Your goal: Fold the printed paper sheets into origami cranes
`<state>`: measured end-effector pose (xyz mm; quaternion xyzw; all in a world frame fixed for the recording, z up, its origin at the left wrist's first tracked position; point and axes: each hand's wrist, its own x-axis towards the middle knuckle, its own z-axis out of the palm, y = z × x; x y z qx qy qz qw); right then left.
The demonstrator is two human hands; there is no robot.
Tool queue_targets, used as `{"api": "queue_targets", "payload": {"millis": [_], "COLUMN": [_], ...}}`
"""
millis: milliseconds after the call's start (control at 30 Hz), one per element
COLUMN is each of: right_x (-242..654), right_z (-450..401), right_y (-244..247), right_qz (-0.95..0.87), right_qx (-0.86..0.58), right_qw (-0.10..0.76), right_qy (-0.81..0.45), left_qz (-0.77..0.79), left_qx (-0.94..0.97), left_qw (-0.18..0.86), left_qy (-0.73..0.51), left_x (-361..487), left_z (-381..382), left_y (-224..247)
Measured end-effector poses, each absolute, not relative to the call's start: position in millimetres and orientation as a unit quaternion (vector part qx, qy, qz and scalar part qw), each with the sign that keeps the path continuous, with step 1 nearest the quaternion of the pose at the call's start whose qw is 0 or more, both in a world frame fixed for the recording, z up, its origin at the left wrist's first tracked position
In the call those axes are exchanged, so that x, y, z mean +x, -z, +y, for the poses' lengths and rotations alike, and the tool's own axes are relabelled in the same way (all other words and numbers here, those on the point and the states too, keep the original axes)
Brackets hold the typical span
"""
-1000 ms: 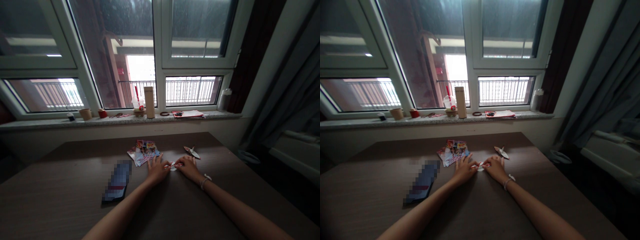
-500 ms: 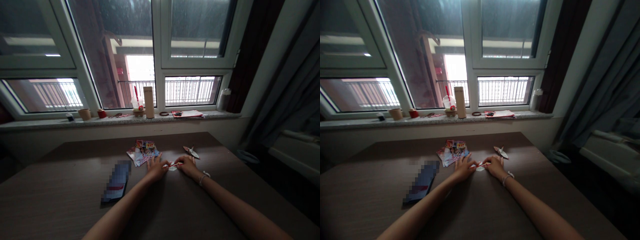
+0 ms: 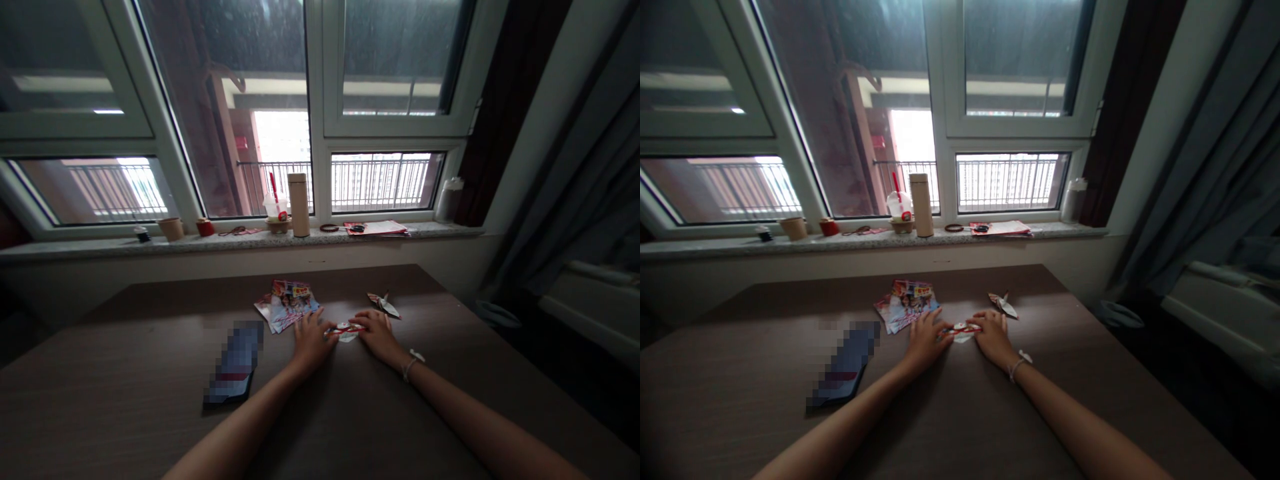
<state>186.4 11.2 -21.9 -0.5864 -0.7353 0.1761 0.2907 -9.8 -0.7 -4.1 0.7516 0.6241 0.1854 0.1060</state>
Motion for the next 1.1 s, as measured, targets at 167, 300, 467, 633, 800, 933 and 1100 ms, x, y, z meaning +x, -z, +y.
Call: {"api": "queue_targets", "payload": {"millis": [167,300,467,633,800,933,1100], "right_x": [184.8,185.1,186.1,184.5,185.8,189.1,192.6], "right_z": [12.3,13.2,13.9,14.6,15.7,17.7,22.4], "right_y": [23.1,24.2,25.8,26.4,28.1,30.0,31.3], "right_qz": [-0.731,-0.733,-0.729,-0.72,-0.716,-0.712,-0.694], "right_qx": [-0.588,-0.579,-0.578,-0.589,-0.584,-0.563,-0.534], "right_qw": [0.308,0.322,0.332,0.334,0.349,0.384,0.437], "right_qy": [-0.159,-0.155,-0.157,-0.15,-0.152,-0.17,-0.206], "left_qz": [0.612,0.59,0.599,0.597,0.583,0.577,0.578], "left_qx": [0.75,0.762,0.759,0.758,0.764,0.765,0.756], "left_qw": [0.119,0.115,0.117,0.126,0.115,0.109,0.103], "left_qy": [-0.221,-0.24,-0.228,-0.23,-0.253,-0.265,-0.288], "left_x": [-9.6,-9.6,-8.0,-7.3,-8.4,-8.0,-8.0], "left_z": [1.3,3.0,2.1,1.5,1.7,2.3,5.2], "left_y": [4.7,8.6,9.5,7.7,8.6,10.3,13.6]}}
